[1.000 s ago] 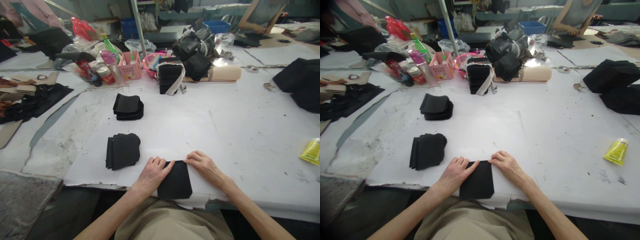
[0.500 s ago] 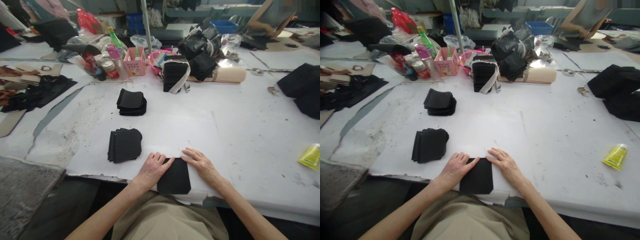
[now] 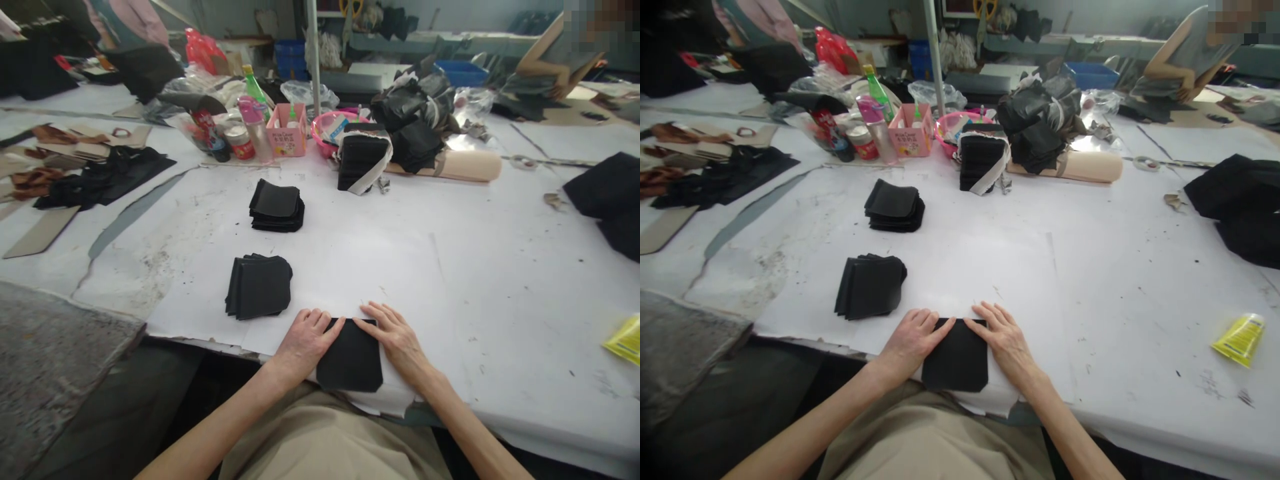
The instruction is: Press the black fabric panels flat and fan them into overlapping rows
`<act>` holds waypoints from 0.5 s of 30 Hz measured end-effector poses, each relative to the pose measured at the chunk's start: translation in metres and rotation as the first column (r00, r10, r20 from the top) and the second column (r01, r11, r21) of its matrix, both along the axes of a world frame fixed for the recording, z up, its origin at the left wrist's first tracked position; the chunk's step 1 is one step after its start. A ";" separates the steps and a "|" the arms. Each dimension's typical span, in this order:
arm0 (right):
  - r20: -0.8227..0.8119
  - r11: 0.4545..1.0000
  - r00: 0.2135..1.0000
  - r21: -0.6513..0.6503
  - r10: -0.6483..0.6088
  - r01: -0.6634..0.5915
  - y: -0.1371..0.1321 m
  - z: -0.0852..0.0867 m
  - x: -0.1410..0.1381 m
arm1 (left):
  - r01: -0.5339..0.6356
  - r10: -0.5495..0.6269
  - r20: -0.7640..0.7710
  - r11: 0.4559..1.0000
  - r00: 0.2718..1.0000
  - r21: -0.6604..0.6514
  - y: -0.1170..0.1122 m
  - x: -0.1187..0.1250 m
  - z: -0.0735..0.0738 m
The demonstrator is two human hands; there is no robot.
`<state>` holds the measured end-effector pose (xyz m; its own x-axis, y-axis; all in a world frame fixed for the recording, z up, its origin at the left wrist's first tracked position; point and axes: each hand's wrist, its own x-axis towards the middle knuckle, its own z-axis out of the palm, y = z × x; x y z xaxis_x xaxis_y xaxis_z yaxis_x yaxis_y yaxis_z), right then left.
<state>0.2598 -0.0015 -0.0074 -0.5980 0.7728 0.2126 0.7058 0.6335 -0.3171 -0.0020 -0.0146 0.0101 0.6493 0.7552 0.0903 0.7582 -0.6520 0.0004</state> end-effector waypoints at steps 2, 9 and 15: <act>0.029 0.999 0.999 0.025 0.038 -0.039 0.002 -0.001 -0.005 | -0.007 0.007 0.023 1.000 1.000 0.013 -0.002 -0.003 -0.003; 0.025 0.994 1.000 0.111 0.000 -0.002 0.001 -0.004 0.006 | -0.119 0.105 0.185 0.991 0.977 0.068 -0.016 -0.025 -0.017; 0.008 0.986 0.993 0.121 -0.114 0.112 0.007 -0.001 -0.004 | -0.184 0.158 0.365 0.982 0.917 0.036 -0.020 -0.029 -0.017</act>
<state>0.2557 0.0054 -0.0079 -0.5123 0.8047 0.2999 0.7789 0.5825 -0.2324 -0.0307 -0.0348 -0.0068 0.4250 0.8354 0.3485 0.8153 -0.5205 0.2535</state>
